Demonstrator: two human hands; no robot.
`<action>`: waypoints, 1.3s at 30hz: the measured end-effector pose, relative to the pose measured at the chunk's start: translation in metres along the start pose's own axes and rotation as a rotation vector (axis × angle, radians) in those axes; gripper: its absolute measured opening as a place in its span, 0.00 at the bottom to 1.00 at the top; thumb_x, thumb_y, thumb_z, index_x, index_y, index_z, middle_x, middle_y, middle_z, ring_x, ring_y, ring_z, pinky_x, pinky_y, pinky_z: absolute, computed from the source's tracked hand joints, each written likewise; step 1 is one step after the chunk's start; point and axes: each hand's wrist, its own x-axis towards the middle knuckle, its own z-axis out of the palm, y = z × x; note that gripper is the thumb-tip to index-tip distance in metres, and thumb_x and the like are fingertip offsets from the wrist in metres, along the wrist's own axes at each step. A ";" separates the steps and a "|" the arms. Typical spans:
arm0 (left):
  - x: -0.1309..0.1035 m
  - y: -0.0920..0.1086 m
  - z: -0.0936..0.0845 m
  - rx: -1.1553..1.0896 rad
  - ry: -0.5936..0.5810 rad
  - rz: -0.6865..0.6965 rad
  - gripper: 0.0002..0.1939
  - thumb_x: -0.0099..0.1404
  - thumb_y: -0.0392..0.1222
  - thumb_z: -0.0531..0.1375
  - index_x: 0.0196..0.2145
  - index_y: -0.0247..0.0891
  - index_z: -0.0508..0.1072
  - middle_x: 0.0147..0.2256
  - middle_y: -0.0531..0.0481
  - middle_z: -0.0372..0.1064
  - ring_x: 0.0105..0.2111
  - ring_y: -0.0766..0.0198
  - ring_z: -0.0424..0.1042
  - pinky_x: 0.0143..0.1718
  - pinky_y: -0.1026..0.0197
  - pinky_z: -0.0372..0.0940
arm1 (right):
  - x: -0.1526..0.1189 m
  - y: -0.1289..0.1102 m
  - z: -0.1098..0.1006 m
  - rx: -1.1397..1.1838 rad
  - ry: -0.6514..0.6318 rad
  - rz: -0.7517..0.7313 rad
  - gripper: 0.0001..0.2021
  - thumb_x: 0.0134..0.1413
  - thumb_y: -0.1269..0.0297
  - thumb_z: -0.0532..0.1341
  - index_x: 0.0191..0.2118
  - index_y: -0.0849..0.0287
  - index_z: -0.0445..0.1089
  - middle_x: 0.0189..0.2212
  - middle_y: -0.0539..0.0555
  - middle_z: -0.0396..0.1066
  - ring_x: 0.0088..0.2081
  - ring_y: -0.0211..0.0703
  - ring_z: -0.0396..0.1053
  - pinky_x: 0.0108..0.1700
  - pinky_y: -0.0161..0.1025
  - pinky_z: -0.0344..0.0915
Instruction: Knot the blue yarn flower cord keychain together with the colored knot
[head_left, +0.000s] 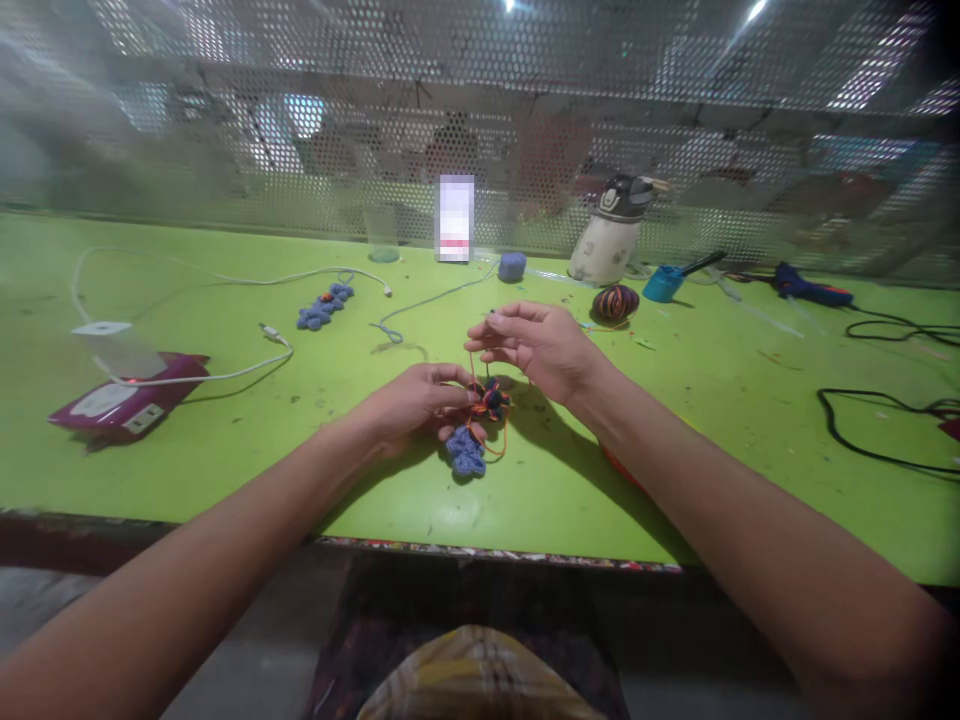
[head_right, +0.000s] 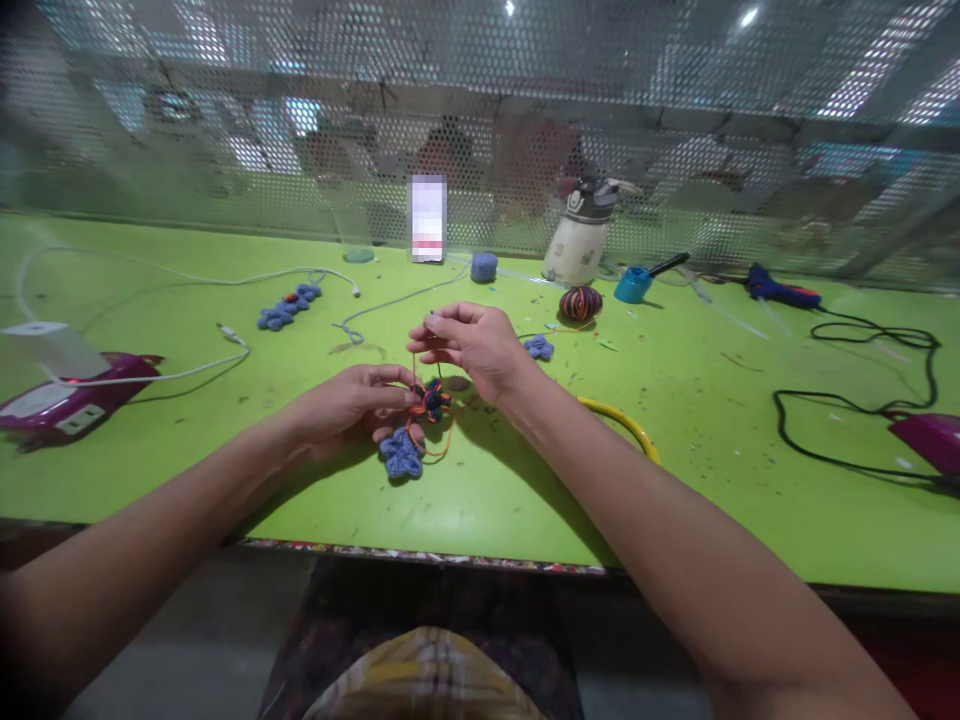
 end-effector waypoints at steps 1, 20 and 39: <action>0.000 0.000 0.000 -0.002 -0.001 -0.005 0.06 0.58 0.29 0.60 0.34 0.31 0.66 0.28 0.41 0.71 0.25 0.59 0.76 0.16 0.70 0.53 | -0.001 -0.001 0.000 0.002 -0.005 -0.003 0.06 0.47 0.72 0.66 0.26 0.61 0.67 0.26 0.54 0.76 0.30 0.43 0.75 0.36 0.41 0.70; -0.002 0.003 -0.002 -0.054 -0.013 0.013 0.11 0.52 0.26 0.58 0.36 0.27 0.71 0.30 0.38 0.73 0.27 0.59 0.74 0.20 0.66 0.57 | -0.013 -0.010 0.000 -0.081 -0.002 -0.092 0.07 0.47 0.66 0.66 0.28 0.59 0.67 0.29 0.53 0.76 0.34 0.42 0.74 0.37 0.41 0.69; -0.001 -0.001 0.000 0.035 -0.057 0.039 0.15 0.48 0.25 0.61 0.37 0.27 0.71 0.25 0.42 0.71 0.22 0.67 0.66 0.21 0.66 0.48 | 0.001 0.008 0.003 -0.159 -0.126 -0.051 0.12 0.45 0.68 0.68 0.39 0.58 0.75 0.34 0.55 0.76 0.39 0.44 0.73 0.39 0.42 0.71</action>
